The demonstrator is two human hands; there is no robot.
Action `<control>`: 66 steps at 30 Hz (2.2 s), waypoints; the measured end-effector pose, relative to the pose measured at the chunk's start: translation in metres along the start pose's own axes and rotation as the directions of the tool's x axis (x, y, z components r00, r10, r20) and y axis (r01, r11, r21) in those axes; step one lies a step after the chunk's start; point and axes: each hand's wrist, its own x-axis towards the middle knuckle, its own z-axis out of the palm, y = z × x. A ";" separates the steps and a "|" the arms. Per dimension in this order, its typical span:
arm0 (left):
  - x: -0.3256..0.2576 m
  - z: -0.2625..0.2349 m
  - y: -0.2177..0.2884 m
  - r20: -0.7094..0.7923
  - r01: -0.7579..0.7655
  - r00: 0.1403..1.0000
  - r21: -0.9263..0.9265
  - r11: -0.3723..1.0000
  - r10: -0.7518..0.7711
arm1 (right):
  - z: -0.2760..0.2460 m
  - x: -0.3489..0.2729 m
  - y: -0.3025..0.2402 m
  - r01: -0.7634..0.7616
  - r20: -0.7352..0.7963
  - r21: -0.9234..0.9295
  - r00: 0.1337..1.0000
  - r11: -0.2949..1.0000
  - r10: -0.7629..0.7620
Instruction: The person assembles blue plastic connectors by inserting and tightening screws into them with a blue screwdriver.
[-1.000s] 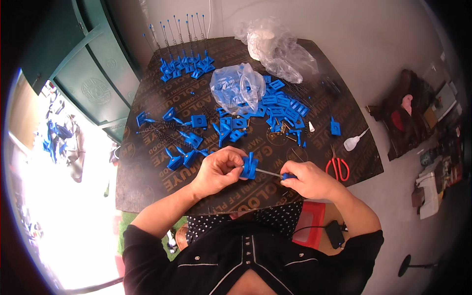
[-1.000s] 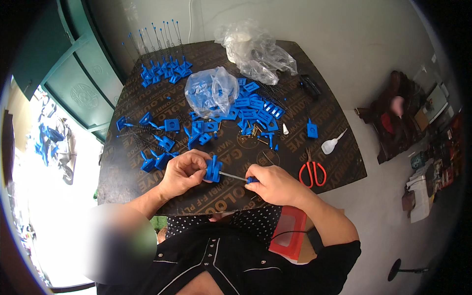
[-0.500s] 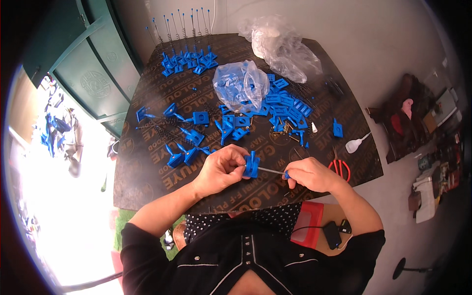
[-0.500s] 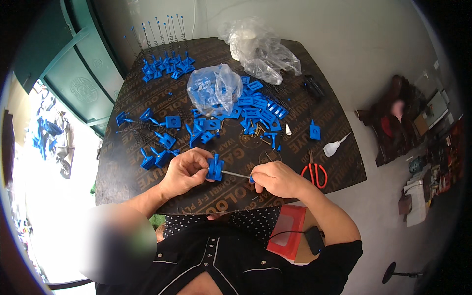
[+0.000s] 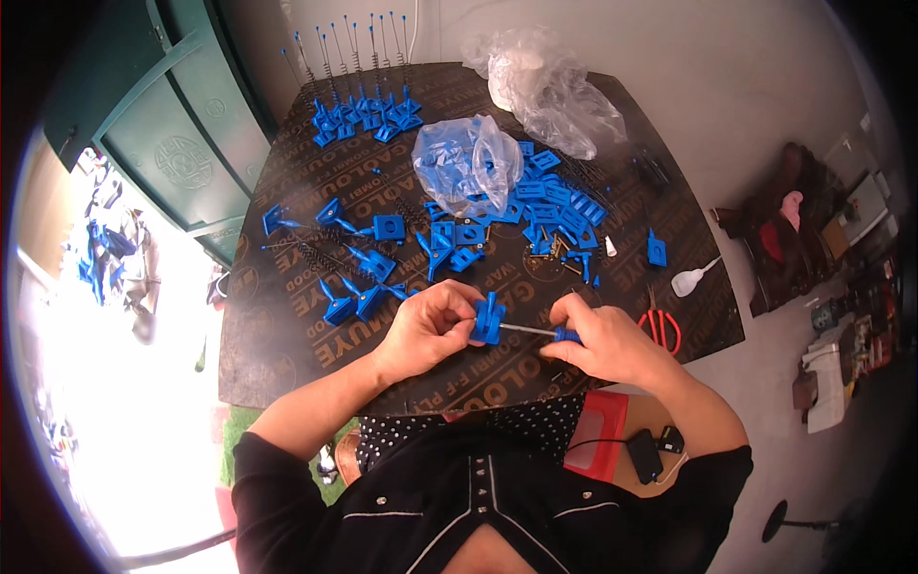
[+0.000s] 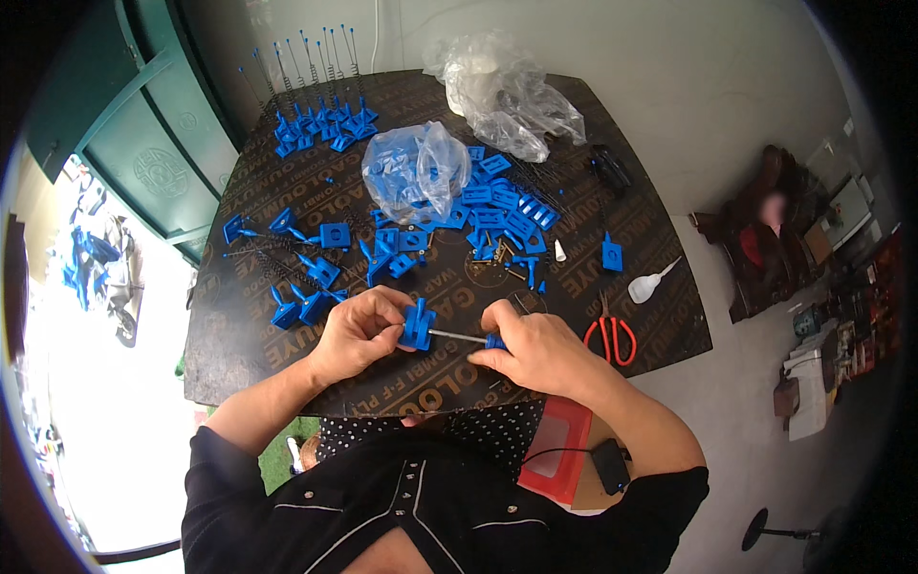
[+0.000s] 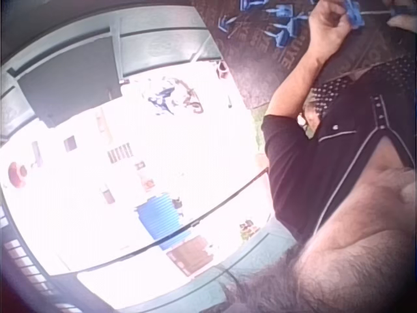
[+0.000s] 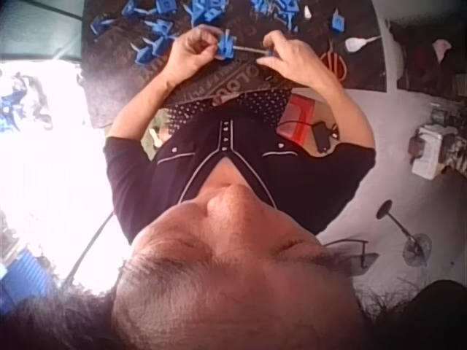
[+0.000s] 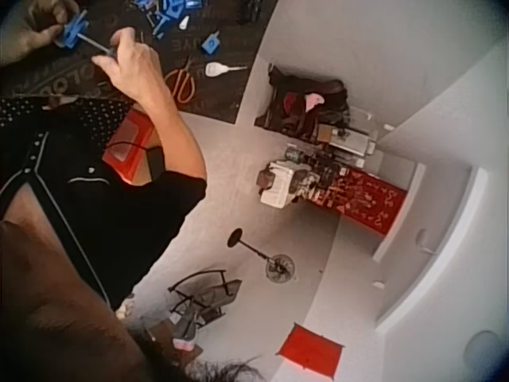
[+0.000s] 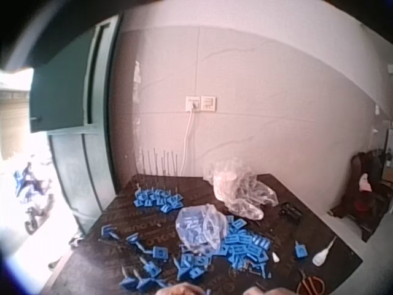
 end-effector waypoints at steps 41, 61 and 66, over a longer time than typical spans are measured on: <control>-0.001 0.005 0.005 -0.071 0.083 0.994 0.002 0.997 -0.083 | 0.013 -0.005 0.002 -0.028 -0.066 -0.068 0.998 0.997 0.024; 0.000 0.004 0.003 -0.077 0.100 0.992 0.014 0.995 -0.098 | 0.013 -0.004 0.011 -0.001 0.001 0.023 1.000 1.000 0.001; 0.000 0.003 0.001 -0.098 0.102 0.990 -0.003 0.995 -0.102 | 0.010 -0.002 0.009 0.011 -0.024 0.001 1.000 1.000 -0.011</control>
